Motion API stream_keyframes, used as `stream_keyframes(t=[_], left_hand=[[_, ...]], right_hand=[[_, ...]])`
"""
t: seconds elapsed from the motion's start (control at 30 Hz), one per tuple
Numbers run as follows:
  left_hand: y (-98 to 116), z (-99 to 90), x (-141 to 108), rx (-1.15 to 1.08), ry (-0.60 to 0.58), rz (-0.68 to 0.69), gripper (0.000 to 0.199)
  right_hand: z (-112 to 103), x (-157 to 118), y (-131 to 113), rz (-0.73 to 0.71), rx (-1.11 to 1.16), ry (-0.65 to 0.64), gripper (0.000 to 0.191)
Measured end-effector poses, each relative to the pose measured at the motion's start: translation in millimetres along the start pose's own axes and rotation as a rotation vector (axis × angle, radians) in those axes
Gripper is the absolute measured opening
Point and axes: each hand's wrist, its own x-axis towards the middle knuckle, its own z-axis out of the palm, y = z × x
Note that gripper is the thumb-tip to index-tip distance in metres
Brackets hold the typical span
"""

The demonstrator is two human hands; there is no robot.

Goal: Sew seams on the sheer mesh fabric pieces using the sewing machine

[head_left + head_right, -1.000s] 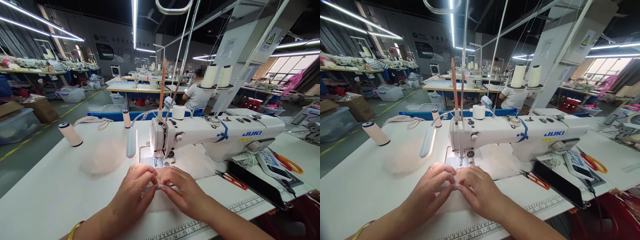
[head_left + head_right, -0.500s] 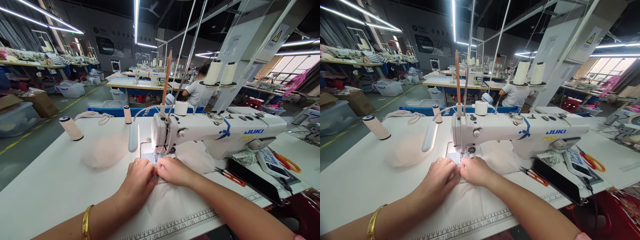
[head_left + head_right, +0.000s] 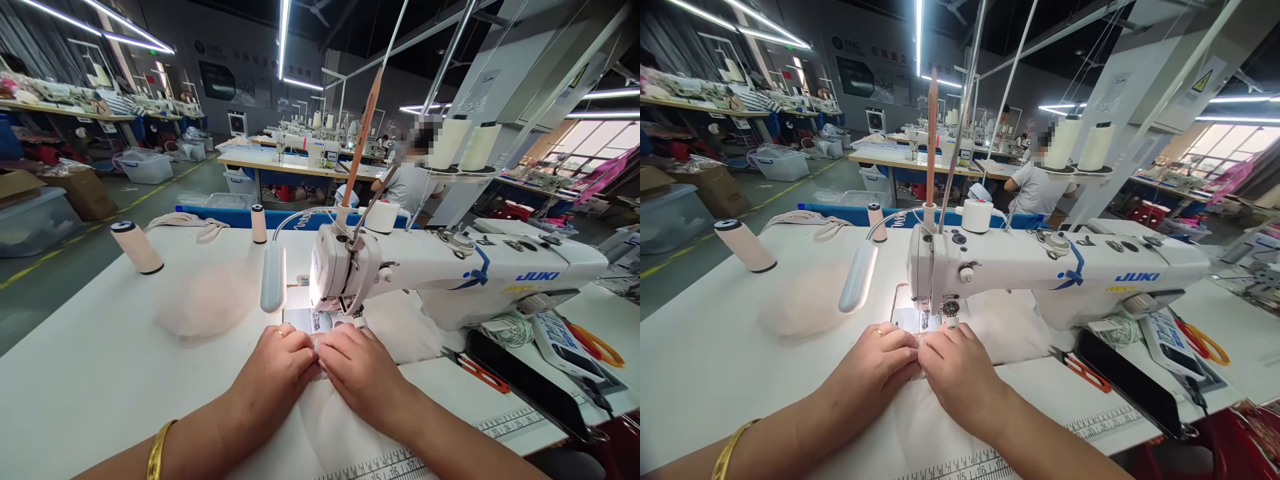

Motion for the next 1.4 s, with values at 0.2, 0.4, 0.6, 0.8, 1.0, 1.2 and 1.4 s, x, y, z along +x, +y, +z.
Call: stream_keyframes(t=[0.2, 0.4, 0.6, 0.8, 1.0, 1.2, 1.4], left_hand=[[-3.3, 10.5, -3.1, 0.068, 0.048, -0.020, 0.025], [0.5, 9.6, -0.5, 0.127, 0.028, -0.005, 0.018], [6.9, -0.7, 7.8, 0.153, -0.051, -0.022, 0.012], [6.6, 0.3, 9.2, 0.181, -0.052, -0.043, 0.012], [4.0, 2.8, 7.8, 0.180, -0.050, -0.046, 0.011], [-3.9, 6.3, 0.9, 0.020, 0.041, -0.012, 0.019], [-1.5, -6.4, 2.1, -0.047, 0.015, 0.050, 0.025]], right_hand=[[10.8, 4.3, 11.1, 0.046, 0.108, -0.062, 0.021], [10.3, 5.9, 20.8, 0.064, 0.115, -0.058, 0.024], [14.6, 3.5, 26.3, 0.097, 0.066, -0.054, 0.022], [19.0, 3.3, 28.8, 0.140, 0.079, -0.043, 0.026], [20.0, 2.7, 30.8, 0.156, 0.078, -0.053, 0.026], [2.0, -0.3, 22.6, 0.027, 0.142, -0.096, 0.024], [-11.6, -2.9, 13.4, -0.032, 0.170, -0.163, 0.012]])
